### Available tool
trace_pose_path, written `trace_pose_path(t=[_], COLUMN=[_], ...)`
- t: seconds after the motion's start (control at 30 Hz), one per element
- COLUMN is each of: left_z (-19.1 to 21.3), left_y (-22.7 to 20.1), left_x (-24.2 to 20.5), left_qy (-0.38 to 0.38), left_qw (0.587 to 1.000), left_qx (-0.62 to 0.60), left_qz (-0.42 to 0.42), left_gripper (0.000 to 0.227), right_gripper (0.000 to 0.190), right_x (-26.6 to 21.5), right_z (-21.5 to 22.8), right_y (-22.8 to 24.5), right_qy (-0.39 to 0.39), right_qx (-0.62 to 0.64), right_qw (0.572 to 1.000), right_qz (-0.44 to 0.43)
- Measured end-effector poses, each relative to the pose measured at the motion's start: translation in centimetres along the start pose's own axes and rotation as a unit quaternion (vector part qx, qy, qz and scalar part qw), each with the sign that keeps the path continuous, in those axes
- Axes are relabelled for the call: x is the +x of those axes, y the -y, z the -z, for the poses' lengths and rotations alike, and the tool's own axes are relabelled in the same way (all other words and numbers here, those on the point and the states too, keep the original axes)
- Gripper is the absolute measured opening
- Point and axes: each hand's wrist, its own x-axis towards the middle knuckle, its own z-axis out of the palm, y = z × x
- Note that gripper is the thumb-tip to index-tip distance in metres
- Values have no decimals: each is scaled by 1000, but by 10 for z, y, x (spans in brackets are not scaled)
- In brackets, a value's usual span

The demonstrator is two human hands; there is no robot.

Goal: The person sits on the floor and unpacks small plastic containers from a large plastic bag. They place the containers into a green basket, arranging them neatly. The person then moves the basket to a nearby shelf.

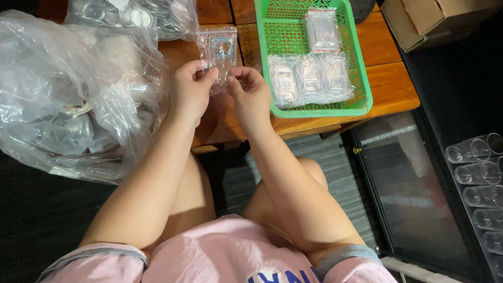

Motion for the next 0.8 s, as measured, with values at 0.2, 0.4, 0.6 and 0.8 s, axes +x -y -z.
trace_pose_path(t=[0.2, 0.4, 0.6, 0.8], left_z=[-9, -30, -72, -127], left_y=[-25, -33, -47, -35], left_x=[-9, -13, -1, 20], left_qy=[-12, 1, 25, 68], left_qw=[997, 994, 988, 983], left_qx=[28, 15, 34, 138], left_qz=[-70, -111, -148, -102], left_gripper=[23, 21, 17, 11], right_gripper=[19, 31, 36, 34], right_x=[-6, 1, 22, 33], right_z=[18, 50, 94, 133], right_y=[43, 58, 65, 82], right_qy=[-1, -21, -30, -71], right_qx=[-26, -23, -41, -105], right_qw=[997, 994, 994, 991], right_qz=[71, 102, 100, 44])
